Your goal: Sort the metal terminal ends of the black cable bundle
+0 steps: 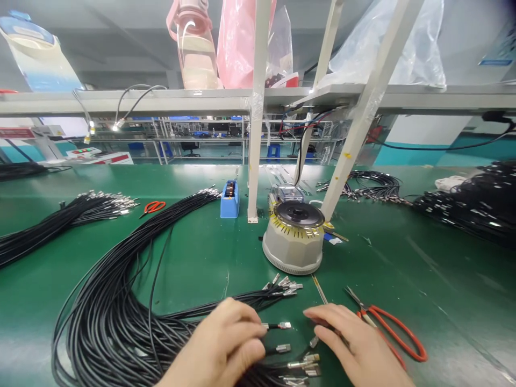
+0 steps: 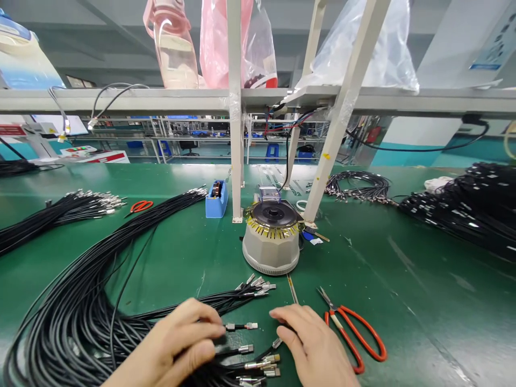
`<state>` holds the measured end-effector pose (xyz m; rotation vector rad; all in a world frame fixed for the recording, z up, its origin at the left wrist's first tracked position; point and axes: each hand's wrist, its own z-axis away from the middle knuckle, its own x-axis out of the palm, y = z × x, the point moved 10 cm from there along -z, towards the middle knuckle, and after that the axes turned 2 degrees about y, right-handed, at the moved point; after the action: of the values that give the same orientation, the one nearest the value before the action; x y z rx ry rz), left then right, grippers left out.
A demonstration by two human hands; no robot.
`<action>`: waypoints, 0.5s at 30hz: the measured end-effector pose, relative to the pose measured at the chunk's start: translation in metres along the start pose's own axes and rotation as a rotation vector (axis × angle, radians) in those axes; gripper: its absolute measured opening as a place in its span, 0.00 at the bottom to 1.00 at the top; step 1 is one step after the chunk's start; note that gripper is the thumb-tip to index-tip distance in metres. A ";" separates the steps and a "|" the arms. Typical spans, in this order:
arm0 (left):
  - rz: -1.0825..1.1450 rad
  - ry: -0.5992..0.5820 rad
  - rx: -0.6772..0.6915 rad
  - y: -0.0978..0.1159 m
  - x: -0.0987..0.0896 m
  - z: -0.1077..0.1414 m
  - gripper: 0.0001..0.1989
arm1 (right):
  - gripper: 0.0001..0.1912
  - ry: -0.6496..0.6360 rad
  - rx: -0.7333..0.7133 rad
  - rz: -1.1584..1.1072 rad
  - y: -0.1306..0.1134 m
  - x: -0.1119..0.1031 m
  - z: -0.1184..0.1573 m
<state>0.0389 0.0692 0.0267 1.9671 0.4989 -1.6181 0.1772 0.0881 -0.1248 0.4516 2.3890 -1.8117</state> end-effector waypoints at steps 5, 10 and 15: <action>0.034 -0.043 -0.277 -0.019 -0.003 -0.020 0.08 | 0.11 -0.060 -0.146 0.101 -0.030 0.030 -0.015; -0.174 -0.260 -0.273 -0.022 0.044 -0.033 0.11 | 0.10 -0.028 -0.147 0.062 -0.045 0.034 -0.024; -0.073 -0.180 -0.290 -0.024 0.036 -0.033 0.10 | 0.05 0.066 -0.037 -0.221 -0.043 -0.002 -0.034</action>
<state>0.0578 0.1068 -0.0085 1.5923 0.6972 -1.6448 0.1696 0.1098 -0.0747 0.2559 2.6040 -1.8608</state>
